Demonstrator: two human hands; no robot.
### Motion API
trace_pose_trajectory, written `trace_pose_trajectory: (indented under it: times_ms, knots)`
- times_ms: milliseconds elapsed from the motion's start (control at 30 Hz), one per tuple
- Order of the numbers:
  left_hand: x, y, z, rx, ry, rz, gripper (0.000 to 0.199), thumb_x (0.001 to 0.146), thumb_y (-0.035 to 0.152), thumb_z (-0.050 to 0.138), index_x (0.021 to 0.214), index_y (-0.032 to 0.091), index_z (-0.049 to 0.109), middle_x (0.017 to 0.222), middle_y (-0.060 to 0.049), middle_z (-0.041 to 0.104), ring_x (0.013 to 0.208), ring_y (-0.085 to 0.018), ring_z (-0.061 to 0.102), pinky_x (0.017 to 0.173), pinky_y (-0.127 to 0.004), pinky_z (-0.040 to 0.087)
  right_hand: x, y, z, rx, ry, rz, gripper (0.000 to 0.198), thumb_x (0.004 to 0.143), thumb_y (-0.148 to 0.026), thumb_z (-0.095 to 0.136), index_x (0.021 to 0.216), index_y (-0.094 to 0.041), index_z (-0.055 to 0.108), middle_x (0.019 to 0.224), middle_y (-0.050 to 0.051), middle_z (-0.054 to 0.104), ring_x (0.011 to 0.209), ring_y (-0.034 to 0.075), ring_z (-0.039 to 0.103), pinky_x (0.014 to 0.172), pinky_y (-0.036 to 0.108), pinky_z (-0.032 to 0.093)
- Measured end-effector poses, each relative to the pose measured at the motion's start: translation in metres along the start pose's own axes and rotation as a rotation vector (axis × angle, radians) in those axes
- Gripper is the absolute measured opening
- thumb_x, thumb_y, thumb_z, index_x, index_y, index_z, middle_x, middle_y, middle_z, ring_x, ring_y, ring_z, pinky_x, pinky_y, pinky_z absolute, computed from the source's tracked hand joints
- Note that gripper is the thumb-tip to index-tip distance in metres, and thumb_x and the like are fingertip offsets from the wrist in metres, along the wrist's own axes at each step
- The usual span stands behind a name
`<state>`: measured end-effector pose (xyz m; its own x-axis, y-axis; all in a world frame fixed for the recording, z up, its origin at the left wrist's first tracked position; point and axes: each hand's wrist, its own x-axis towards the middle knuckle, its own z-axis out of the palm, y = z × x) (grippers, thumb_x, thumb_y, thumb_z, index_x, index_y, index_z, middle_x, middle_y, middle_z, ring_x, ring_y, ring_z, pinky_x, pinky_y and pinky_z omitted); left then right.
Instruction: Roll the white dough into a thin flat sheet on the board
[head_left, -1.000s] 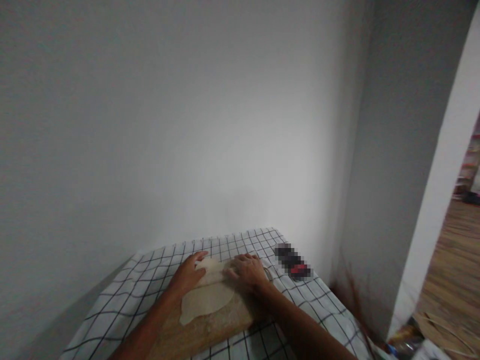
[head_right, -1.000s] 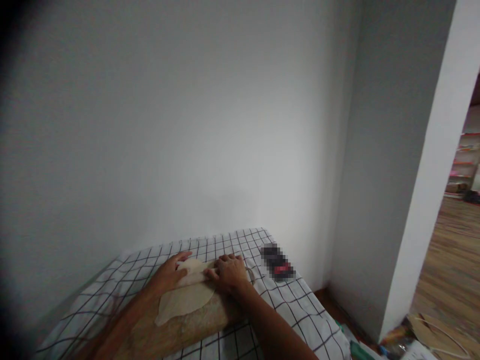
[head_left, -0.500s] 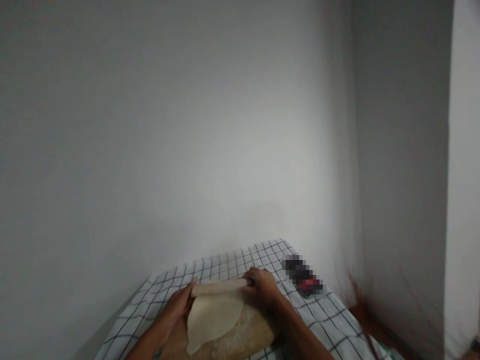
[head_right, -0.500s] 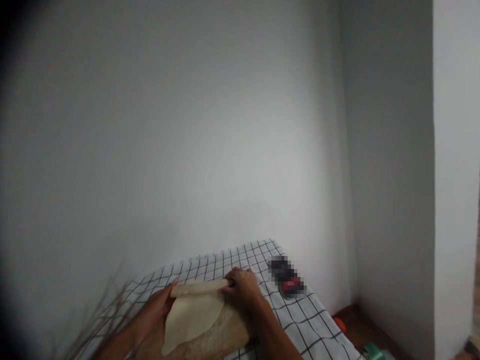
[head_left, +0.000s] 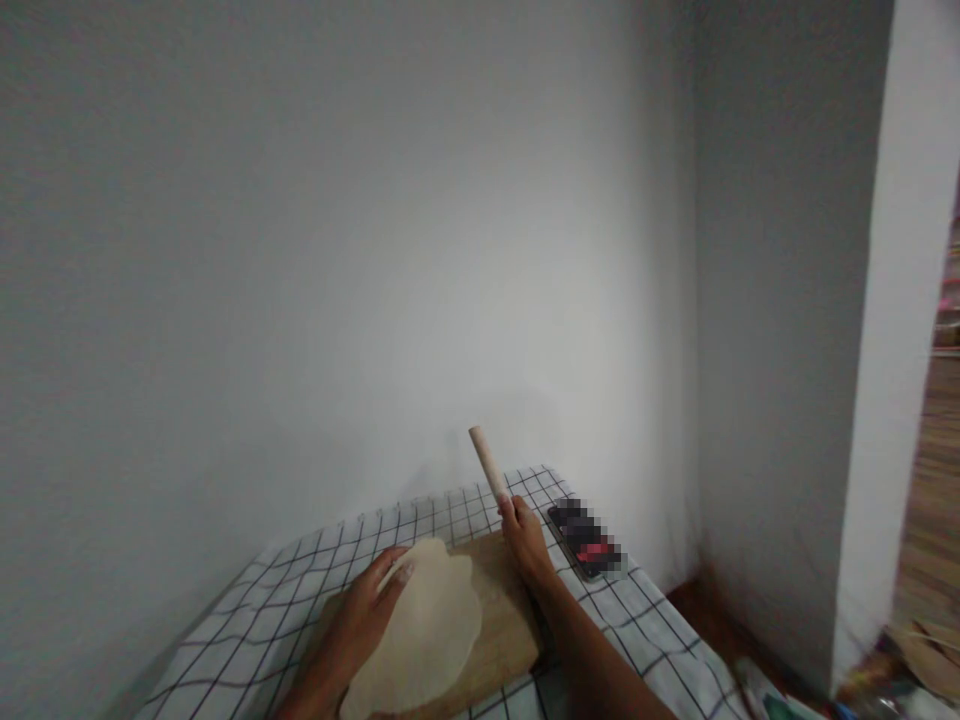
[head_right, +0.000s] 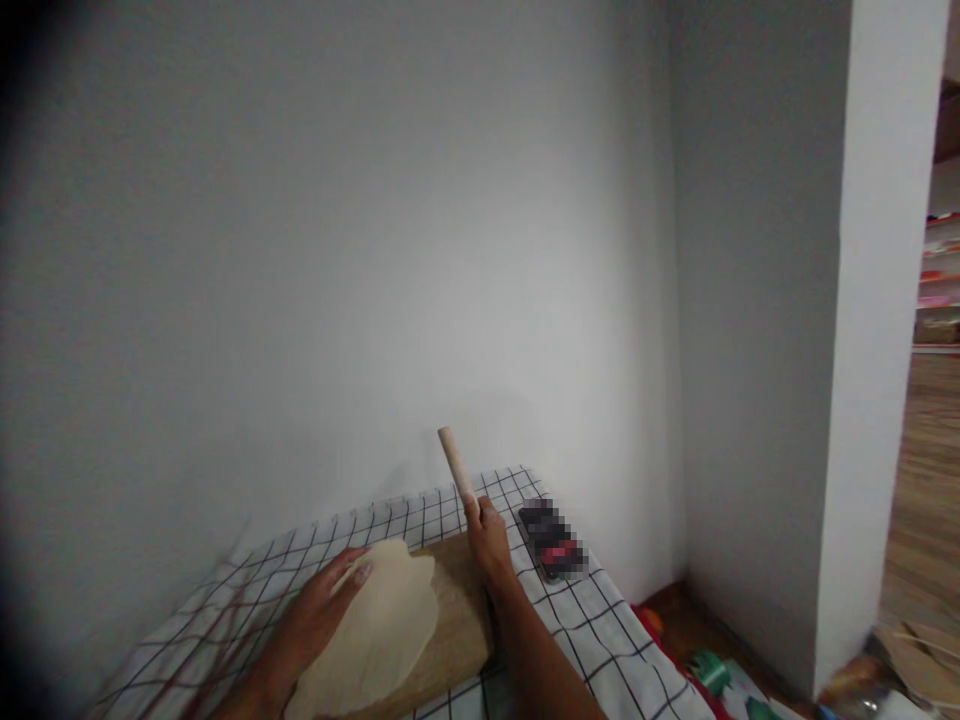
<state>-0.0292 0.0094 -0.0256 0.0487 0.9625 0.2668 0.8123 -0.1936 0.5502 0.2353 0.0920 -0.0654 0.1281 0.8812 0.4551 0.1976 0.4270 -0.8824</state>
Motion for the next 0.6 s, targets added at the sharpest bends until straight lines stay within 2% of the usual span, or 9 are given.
trace_pose_trajectory:
  times_ms: [67,133,233,300,367,433,500,567,600]
  knots:
    - [-0.003,0.013,-0.005,-0.231,-0.096,0.05,0.053,0.096,0.065,0.04,0.128,0.029,0.064,0.129,-0.002,0.072,0.116,-0.026,0.068,0.099,-0.033,0.053,0.0,0.0,0.0,0.003,-0.008,0.001,0.055,0.102,-0.067,0.03,0.083,-0.023,0.055,0.067,-0.002,0.053,0.066,0.017,0.053,0.058,0.027,0.033]
    - [0.0,0.027,-0.014,-0.374,-0.281,0.075,0.053,0.095,0.063,0.046,0.125,0.025,0.066,0.119,-0.003,0.076,0.105,-0.026,0.072,0.089,-0.033,0.056,-0.001,-0.001,0.0,0.007,-0.022,0.0,0.054,0.103,-0.067,0.03,0.083,-0.023,0.055,0.067,-0.002,0.053,0.066,0.017,0.053,0.057,0.026,0.033]
    - [0.018,0.038,-0.029,-0.224,-0.455,0.149,0.046,0.092,0.058,0.054,0.11,0.021,0.074,0.105,-0.005,0.078,0.099,-0.027,0.072,0.085,-0.033,0.056,-0.003,-0.002,0.0,0.005,-0.029,-0.009,0.053,0.103,-0.066,0.031,0.083,-0.023,0.055,0.068,-0.003,0.052,0.066,0.017,0.052,0.057,0.026,0.034]
    - [0.035,0.035,-0.035,-0.016,-0.387,0.163,0.043,0.087,0.055,0.06,0.106,0.021,0.077,0.103,-0.006,0.079,0.1,-0.028,0.072,0.089,-0.037,0.055,-0.002,-0.002,0.0,0.002,-0.023,-0.011,0.053,0.103,-0.066,0.031,0.082,-0.023,0.055,0.067,-0.003,0.052,0.065,0.017,0.052,0.057,0.026,0.034]
    - [0.047,0.024,-0.032,0.066,-0.222,0.138,0.048,0.088,0.052,0.055,0.119,0.021,0.075,0.12,-0.009,0.076,0.115,-0.03,0.068,0.101,-0.041,0.052,-0.002,-0.001,0.0,0.008,-0.023,-0.001,0.054,0.102,-0.067,0.032,0.082,-0.023,0.055,0.066,-0.003,0.051,0.064,0.017,0.052,0.057,0.026,0.034]
    - [0.045,0.009,-0.021,0.099,-0.097,0.126,0.053,0.094,0.048,0.046,0.134,0.021,0.068,0.141,-0.01,0.067,0.134,-0.029,0.058,0.116,-0.044,0.042,-0.001,-0.001,0.0,0.019,-0.032,0.009,0.055,0.102,-0.068,0.032,0.082,-0.023,0.056,0.066,-0.003,0.051,0.064,0.017,0.052,0.056,0.026,0.033]
    - [0.026,-0.005,-0.002,0.198,-0.097,0.171,0.056,0.097,0.047,0.043,0.145,0.026,0.06,0.157,-0.005,0.053,0.149,-0.028,0.042,0.127,-0.045,0.028,-0.002,-0.001,0.001,0.023,-0.042,0.003,0.055,0.102,-0.068,0.032,0.081,-0.023,0.056,0.066,-0.003,0.052,0.065,0.017,0.052,0.056,0.026,0.034]
    - [-0.007,-0.014,0.018,0.304,-0.197,0.226,0.057,0.098,0.05,0.042,0.153,0.04,0.048,0.165,0.006,0.038,0.157,-0.026,0.028,0.131,-0.047,0.02,-0.002,-0.003,0.0,0.015,-0.054,-0.004,0.056,0.102,-0.068,0.033,0.08,-0.022,0.056,0.066,-0.002,0.051,0.065,0.016,0.051,0.056,0.026,0.034]
    - [-0.026,-0.016,0.026,0.347,-0.175,0.194,0.057,0.098,0.052,0.039,0.155,0.045,0.042,0.166,0.009,0.034,0.158,-0.027,0.025,0.131,-0.052,0.018,-0.003,-0.003,0.0,0.012,-0.062,-0.005,0.056,0.101,-0.068,0.033,0.079,-0.022,0.056,0.066,-0.002,0.051,0.065,0.016,0.051,0.056,0.026,0.034]
